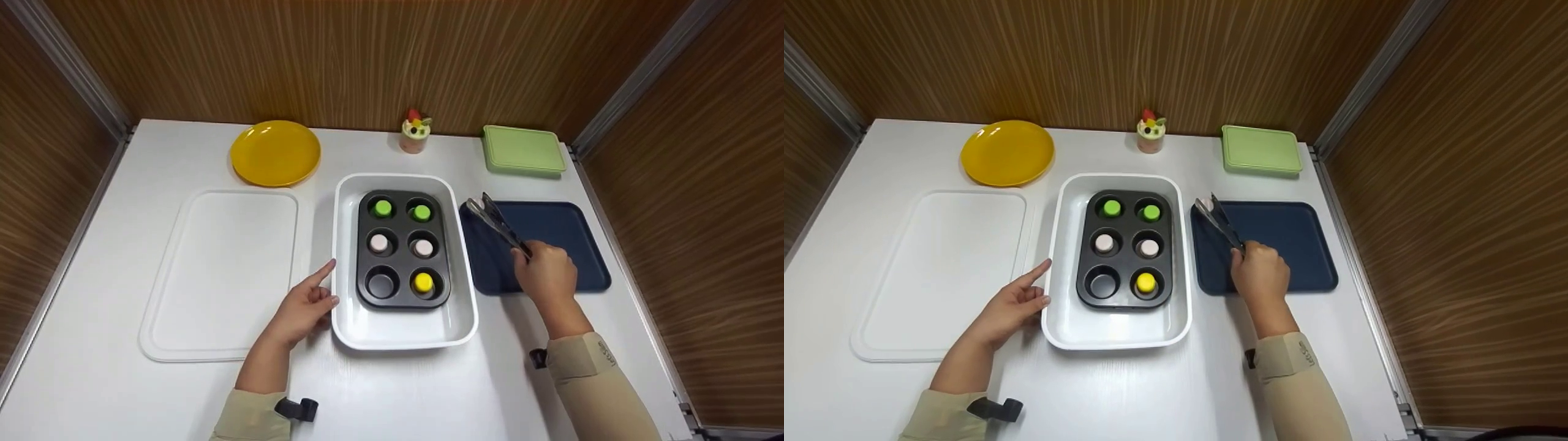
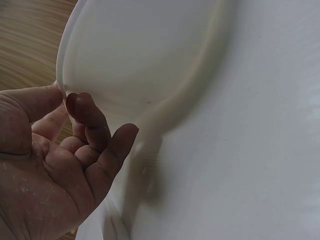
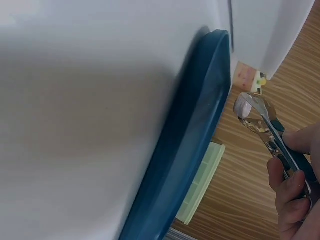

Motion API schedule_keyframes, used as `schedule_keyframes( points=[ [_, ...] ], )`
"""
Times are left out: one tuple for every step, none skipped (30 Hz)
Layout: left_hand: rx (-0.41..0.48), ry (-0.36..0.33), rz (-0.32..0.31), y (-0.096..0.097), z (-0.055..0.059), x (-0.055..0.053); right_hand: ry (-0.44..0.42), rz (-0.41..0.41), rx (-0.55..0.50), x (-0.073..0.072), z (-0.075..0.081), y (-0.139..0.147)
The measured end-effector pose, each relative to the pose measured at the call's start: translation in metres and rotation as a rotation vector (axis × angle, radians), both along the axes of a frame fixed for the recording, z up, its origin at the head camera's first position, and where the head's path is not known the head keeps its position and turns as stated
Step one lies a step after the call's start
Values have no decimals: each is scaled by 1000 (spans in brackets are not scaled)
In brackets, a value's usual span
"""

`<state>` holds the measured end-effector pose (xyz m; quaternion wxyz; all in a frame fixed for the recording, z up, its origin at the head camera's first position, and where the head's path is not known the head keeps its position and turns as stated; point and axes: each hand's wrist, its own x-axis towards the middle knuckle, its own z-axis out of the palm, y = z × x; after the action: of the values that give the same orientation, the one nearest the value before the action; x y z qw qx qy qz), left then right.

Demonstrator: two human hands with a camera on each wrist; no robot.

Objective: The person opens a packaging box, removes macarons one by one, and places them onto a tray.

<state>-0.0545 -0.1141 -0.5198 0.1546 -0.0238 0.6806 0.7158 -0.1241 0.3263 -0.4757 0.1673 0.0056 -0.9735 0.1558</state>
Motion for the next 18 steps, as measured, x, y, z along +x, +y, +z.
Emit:
schedule_keyframes(
  points=[
    [-3,1,0,0,0,0,-8,-4,2,0,-1,0],
    [-6,0,0,0,0,0,-17,-7,4,-1,-1,1],
    [-8,-1,0,0,1,0,-25,-11,6,-1,-2,1],
    [-10,-3,0,0,1,0,-34,-15,7,-2,-2,1],
    [-9,-4,-1,0,1,0,-43,-19,9,-3,-3,2],
    [-10,-5,-2,0,1,0,-52,-22,11,-3,-3,2],
    [-9,-6,-4,0,1,0,-60,-26,12,-3,-3,2],
    [-8,-6,-6,0,1,0,-67,-27,14,-4,-4,3],
    [-6,-6,-7,0,1,0,-72,-27,16,-4,-4,3],
    [-4,-7,-9,0,1,-1,-75,-25,19,-4,-5,3],
    [-2,-6,-11,0,1,-1,-75,-23,20,-5,-5,4],
    [-1,-6,-11,0,1,-1,-74,-20,21,-5,-6,4],
    [-1,-7,-12,0,1,-1,-73,-18,23,-5,-6,4],
    [0,-7,-12,0,1,-1,-73,-16,24,-5,-7,4],
    [1,-8,-13,0,1,-1,-75,-15,25,-5,-7,4],
    [2,-8,-13,0,1,-1,-78,-17,24,-5,-8,4],
    [0,-8,-12,0,1,-1,-83,-20,23,-6,-8,4],
    [0,-8,-11,0,1,0,-89,-23,22,-6,-8,4]
  ],
)
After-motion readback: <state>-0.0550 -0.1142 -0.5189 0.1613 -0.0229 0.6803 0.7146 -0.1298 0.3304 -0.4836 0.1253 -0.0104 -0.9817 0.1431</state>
